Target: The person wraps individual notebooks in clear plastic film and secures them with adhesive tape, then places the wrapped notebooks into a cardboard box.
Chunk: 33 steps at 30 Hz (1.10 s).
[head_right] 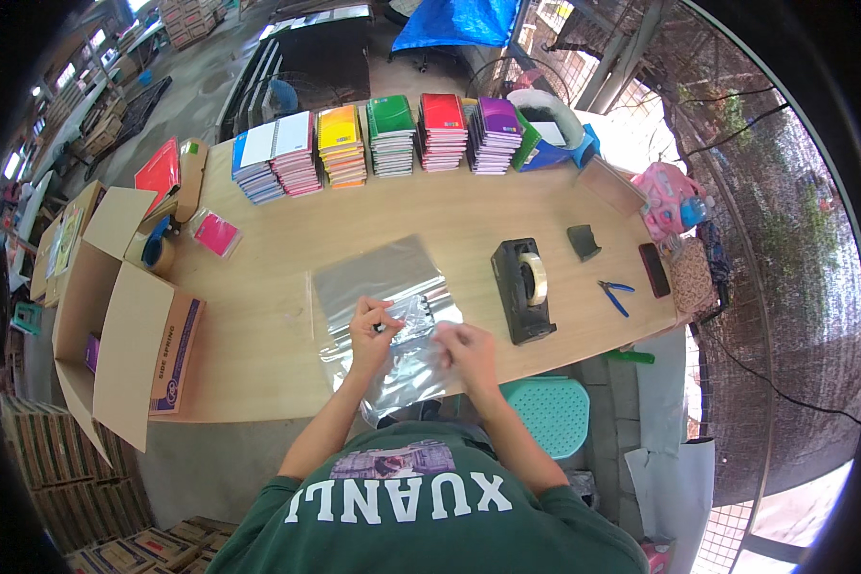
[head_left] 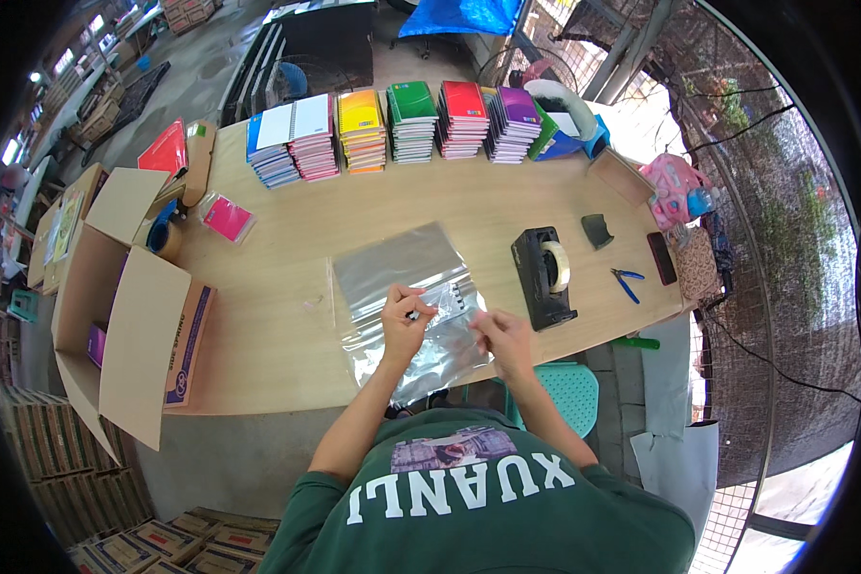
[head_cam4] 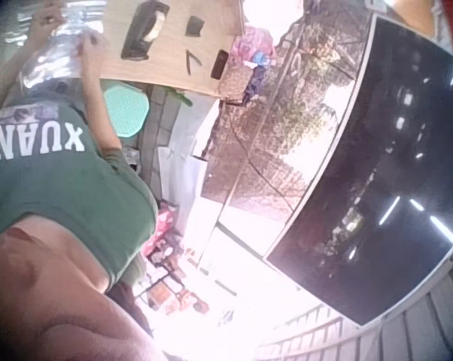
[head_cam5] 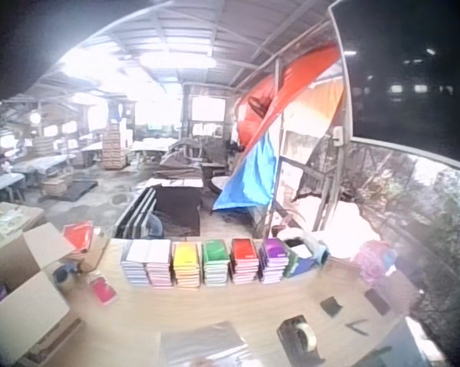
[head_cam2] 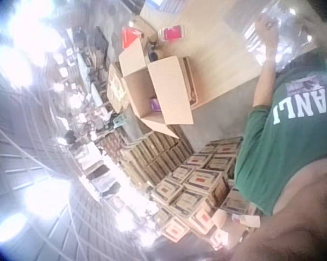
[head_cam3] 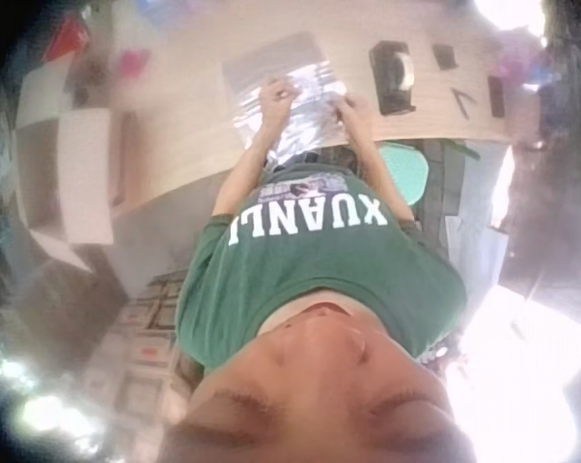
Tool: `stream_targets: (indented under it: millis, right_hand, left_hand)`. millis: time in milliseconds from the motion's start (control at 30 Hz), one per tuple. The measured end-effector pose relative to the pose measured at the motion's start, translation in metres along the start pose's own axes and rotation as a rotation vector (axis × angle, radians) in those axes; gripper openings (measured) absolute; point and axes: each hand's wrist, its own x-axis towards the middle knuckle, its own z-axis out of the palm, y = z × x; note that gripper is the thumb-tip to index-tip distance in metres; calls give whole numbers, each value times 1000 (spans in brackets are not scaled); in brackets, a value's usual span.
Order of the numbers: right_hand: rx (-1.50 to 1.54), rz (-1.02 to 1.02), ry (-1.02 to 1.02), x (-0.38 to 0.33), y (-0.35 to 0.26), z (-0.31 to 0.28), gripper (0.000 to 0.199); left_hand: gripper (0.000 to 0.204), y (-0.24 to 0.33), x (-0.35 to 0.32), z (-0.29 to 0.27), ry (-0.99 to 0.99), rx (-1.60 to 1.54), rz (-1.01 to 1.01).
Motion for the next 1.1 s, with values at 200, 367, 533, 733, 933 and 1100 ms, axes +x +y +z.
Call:
stream_targets:
  millis: [200,367,533,733,933,1100]
  right_hand:
    - [-569,-213,94,26,41,21,36]
    - [-479,76,142,32,71,19,48]
    - [-937,-198,3,64,114,-13,57]
    - [578,492,-358,26,51,-33,56]
    - [453,325,-533,38,45,16,59]
    - [621,-59,-660,36,-30,141,63]
  left_hand:
    - [15,2,-3,5,-26,-27,-10]
    - [74,-11,11,-16,-173,-135,-201]
    - [83,35,18,-17,-380,81,-55]
    - [80,50,-25,-5,-745,660,613]
    - [79,111,-61,-61,-554,778,481]
    - [87,124,-74,-185,148,621,456]
